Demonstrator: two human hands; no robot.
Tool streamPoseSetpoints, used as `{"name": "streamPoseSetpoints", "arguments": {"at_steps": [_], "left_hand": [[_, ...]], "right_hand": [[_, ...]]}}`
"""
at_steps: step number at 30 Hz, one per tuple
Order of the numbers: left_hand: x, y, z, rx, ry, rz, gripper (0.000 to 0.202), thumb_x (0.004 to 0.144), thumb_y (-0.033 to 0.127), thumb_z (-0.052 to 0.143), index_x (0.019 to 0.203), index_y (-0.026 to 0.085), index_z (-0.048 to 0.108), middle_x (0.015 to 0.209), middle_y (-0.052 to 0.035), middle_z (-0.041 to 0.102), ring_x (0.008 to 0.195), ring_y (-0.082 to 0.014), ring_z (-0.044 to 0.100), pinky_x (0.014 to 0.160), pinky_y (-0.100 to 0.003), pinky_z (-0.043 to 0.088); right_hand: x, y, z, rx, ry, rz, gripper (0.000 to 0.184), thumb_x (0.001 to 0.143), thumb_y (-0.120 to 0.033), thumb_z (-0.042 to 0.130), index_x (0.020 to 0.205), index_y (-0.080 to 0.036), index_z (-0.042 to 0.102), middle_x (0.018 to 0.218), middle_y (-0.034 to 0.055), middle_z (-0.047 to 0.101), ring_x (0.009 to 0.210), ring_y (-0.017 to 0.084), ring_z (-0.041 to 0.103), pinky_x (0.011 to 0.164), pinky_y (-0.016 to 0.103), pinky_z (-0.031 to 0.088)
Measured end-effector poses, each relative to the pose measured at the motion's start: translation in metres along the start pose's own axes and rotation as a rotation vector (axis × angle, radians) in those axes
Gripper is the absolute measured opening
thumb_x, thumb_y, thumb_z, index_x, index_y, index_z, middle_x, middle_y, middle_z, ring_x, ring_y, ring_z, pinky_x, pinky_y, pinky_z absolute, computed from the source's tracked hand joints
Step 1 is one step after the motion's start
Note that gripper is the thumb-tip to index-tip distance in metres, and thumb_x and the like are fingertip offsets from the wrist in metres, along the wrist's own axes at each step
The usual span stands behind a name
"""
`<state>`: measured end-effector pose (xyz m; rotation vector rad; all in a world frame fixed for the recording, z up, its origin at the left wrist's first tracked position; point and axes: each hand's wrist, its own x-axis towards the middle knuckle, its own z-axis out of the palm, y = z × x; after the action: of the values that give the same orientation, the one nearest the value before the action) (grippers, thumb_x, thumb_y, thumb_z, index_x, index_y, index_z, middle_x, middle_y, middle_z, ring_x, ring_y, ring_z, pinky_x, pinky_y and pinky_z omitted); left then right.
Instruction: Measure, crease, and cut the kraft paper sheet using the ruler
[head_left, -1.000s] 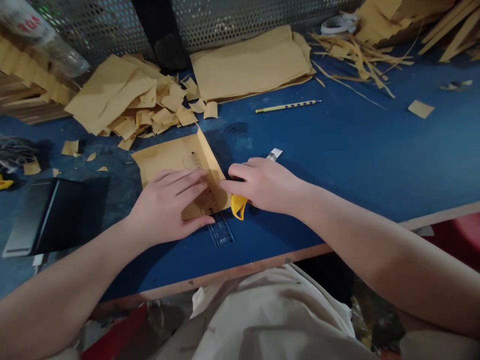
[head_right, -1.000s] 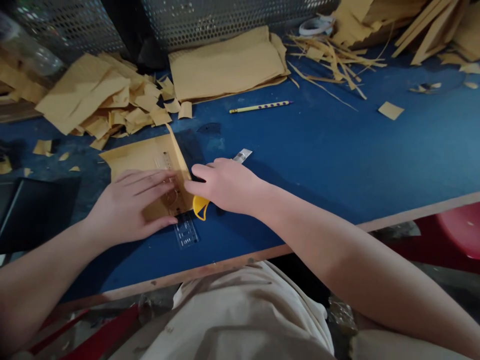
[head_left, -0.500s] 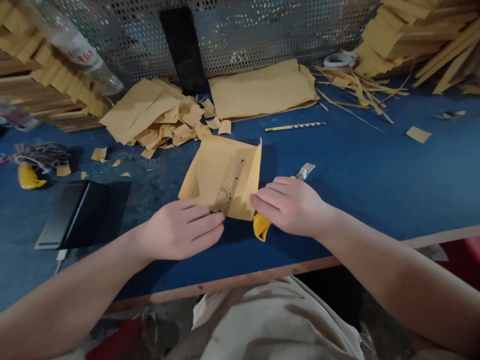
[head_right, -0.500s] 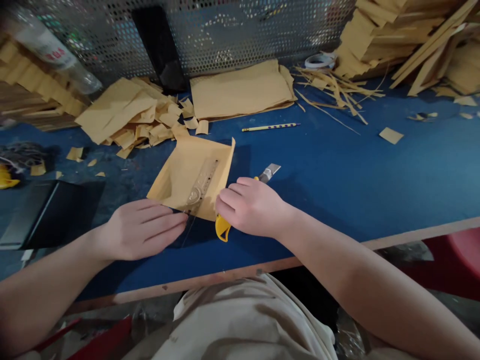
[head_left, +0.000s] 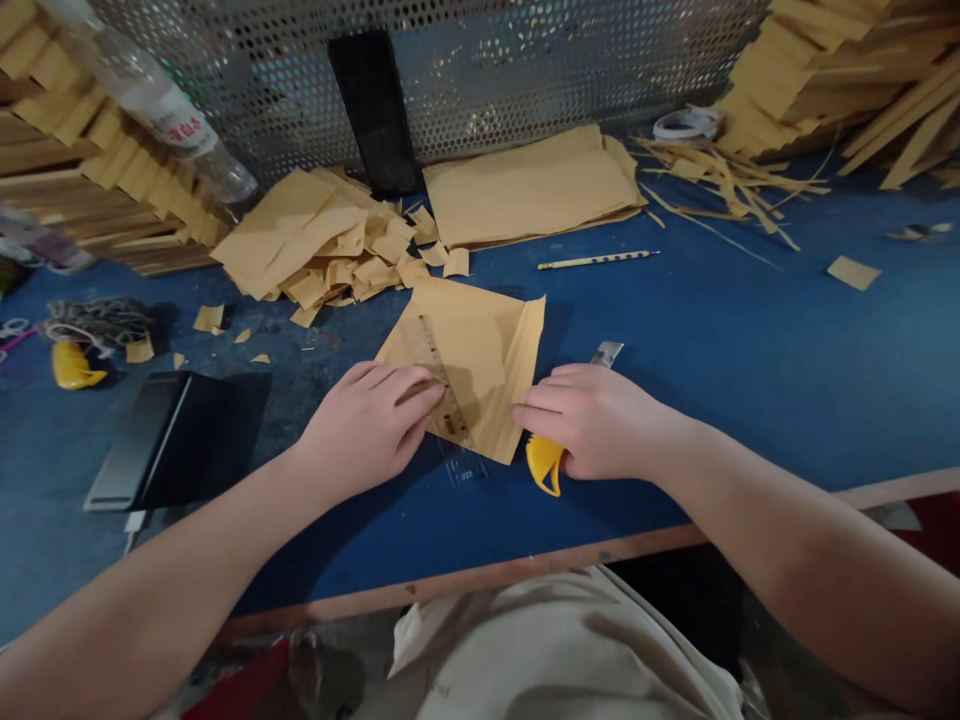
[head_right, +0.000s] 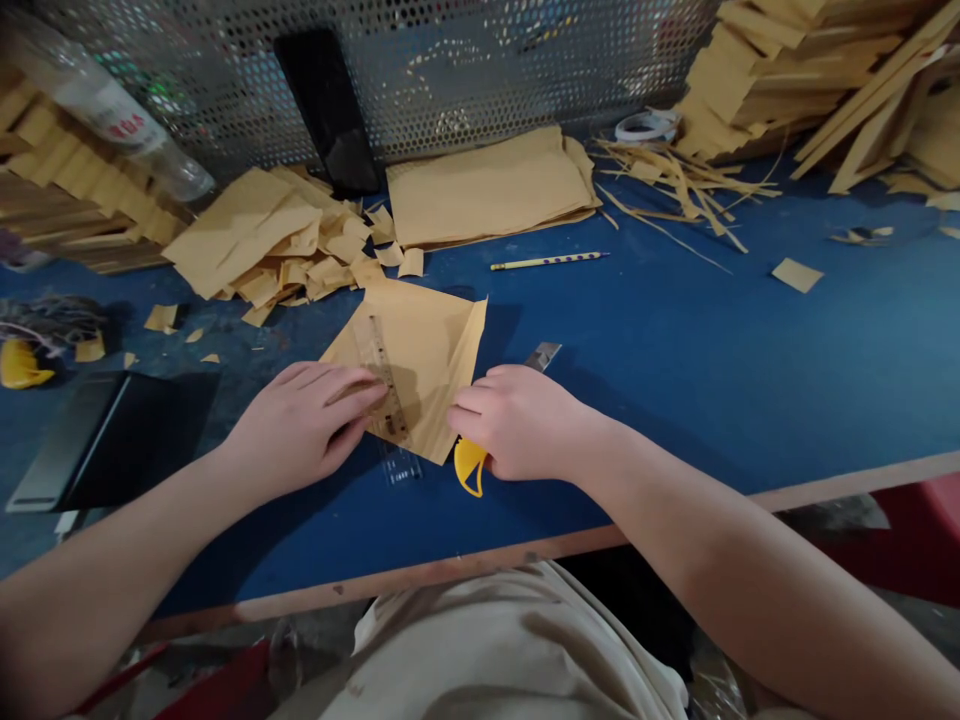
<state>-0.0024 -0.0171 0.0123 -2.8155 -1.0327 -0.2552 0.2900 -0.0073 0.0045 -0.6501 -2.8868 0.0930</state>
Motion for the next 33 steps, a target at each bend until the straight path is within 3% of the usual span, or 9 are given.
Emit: {"name": "streamPoseSetpoints", "arguments": {"at_steps": [11,15,20,24,27,33], "left_hand": [[0.0,0.003,-0.006,0.299,0.012,-0.165,0.023,0.092,0.032,0.055,0.085,0.015,0.069,0.088,-0.012,0.07,0.088,-0.0313,0.069,0.081,-0.046,0.053],[0.0,0.005,-0.01,0.376,-0.016,-0.15,0.025,0.093,0.029,0.054,0.075,0.017,0.066,0.076,-0.009,0.066,0.079,-0.0288,0.068,0.076,-0.044,0.052],[-0.002,0.003,-0.01,0.399,0.007,-0.15,0.023,0.092,0.023,0.054,0.075,0.015,0.068,0.085,-0.0119,0.07,0.084,-0.0283,0.07,0.081,-0.042,0.054],[-0.003,0.001,-0.008,0.414,0.025,-0.147,0.028,0.093,0.02,0.054,0.067,0.017,0.064,0.071,-0.0072,0.067,0.072,-0.0253,0.068,0.079,-0.041,0.055],[-0.001,0.004,-0.006,0.316,0.047,-0.07,0.026,0.094,0.017,0.054,0.07,0.017,0.064,0.078,-0.0068,0.071,0.075,-0.024,0.07,0.076,-0.039,0.055],[0.002,0.023,0.0,0.004,0.088,0.189,0.019,0.099,0.012,0.053,0.1,0.014,0.072,0.111,-0.0086,0.077,0.097,-0.0224,0.073,0.086,-0.036,0.056]], "right_hand": [[-0.001,0.002,-0.003,0.003,-0.068,0.062,0.026,0.067,-0.008,0.058,0.091,-0.015,0.069,0.082,0.0048,0.068,0.07,0.019,0.056,0.073,0.035,0.038],[0.0,0.002,-0.003,0.012,-0.076,0.075,0.027,0.069,-0.009,0.059,0.093,-0.015,0.069,0.085,0.0059,0.069,0.072,0.02,0.058,0.073,0.035,0.038],[0.0,0.002,-0.003,0.011,-0.102,0.096,0.024,0.07,-0.01,0.06,0.092,-0.016,0.069,0.084,0.0055,0.069,0.072,0.02,0.058,0.074,0.035,0.039],[0.0,0.002,-0.003,0.014,-0.103,0.103,0.024,0.07,-0.009,0.06,0.091,-0.016,0.069,0.085,0.0053,0.069,0.072,0.02,0.058,0.073,0.035,0.039],[0.0,0.002,-0.003,0.02,-0.074,0.094,0.026,0.07,-0.01,0.06,0.094,-0.015,0.07,0.085,0.0053,0.069,0.072,0.02,0.058,0.072,0.035,0.039],[-0.005,0.003,-0.005,-0.009,0.023,0.071,0.024,0.076,-0.01,0.06,0.098,-0.013,0.069,0.085,0.0057,0.067,0.07,0.018,0.055,0.07,0.035,0.037]]}}
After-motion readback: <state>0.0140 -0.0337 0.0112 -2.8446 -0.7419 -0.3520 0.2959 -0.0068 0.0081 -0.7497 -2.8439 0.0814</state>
